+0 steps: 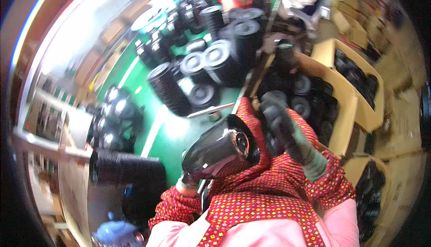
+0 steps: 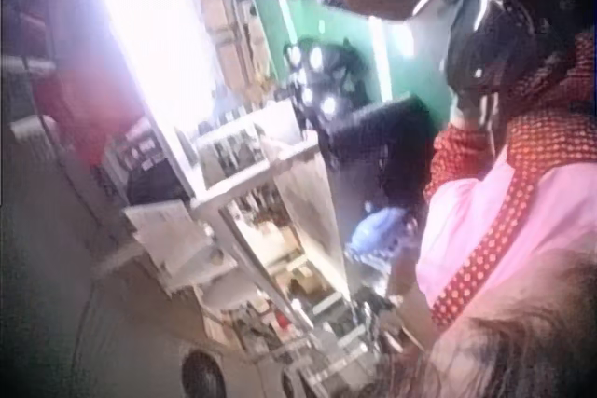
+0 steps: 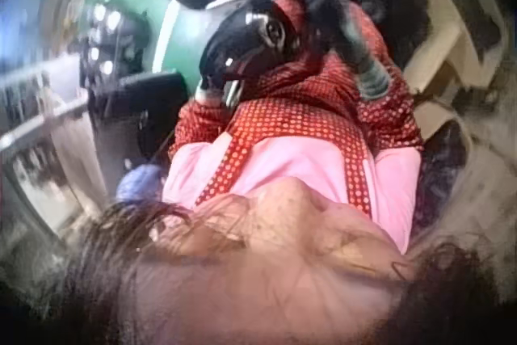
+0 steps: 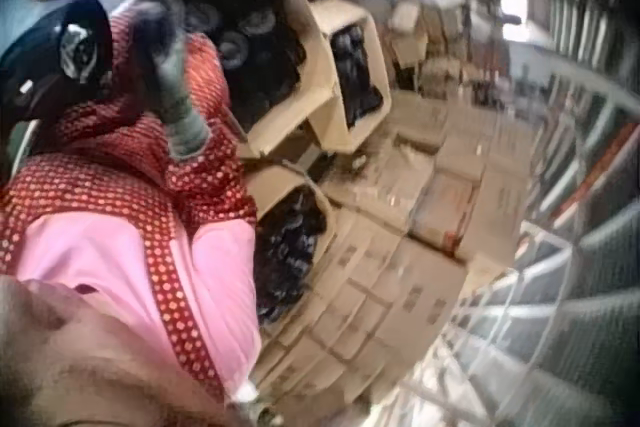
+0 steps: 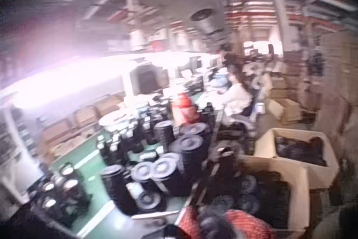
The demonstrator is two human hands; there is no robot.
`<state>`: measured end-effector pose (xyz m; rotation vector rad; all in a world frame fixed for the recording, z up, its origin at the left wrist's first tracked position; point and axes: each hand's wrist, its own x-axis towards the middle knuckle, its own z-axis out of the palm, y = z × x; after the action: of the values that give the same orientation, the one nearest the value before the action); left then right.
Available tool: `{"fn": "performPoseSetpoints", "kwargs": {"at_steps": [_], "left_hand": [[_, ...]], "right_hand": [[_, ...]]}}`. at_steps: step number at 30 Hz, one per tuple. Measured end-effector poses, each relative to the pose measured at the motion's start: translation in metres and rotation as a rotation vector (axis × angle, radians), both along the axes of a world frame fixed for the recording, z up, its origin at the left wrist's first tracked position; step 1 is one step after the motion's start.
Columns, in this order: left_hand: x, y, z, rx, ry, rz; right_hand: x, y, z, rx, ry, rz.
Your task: The person repeatedly picks up black cylindrical objects and circular lids from a green table, inserts the lids into the cylinders, and places the assembled units into a cardboard box. The person uses a metal tool to press the lids into place. Another person is visible in the background performing similar work.
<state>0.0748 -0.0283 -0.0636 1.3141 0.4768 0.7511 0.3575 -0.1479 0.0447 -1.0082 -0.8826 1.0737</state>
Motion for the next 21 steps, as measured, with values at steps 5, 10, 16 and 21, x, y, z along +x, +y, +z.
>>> {"fn": "performPoseSetpoints", "kwargs": {"at_steps": [5, 10, 16, 21], "left_hand": [[-0.051, -0.01, -0.039, 0.002, -0.059, 0.035], [-0.082, -0.034, -0.065, -0.026, -0.085, 0.133], [-0.103, -0.045, -0.066, -0.102, -0.116, 0.183], [-0.091, -0.041, -0.058, -0.133, -0.164, 0.163]], "right_hand": [[-0.033, 0.108, -0.068, 0.105, -0.546, -0.003], [-0.103, 0.158, -0.154, 0.011, -1.326, 0.192], [-0.12, 0.166, -0.169, 0.112, -1.552, 0.477], [-0.141, 0.21, -0.04, 0.267, -1.183, 0.26]]}}
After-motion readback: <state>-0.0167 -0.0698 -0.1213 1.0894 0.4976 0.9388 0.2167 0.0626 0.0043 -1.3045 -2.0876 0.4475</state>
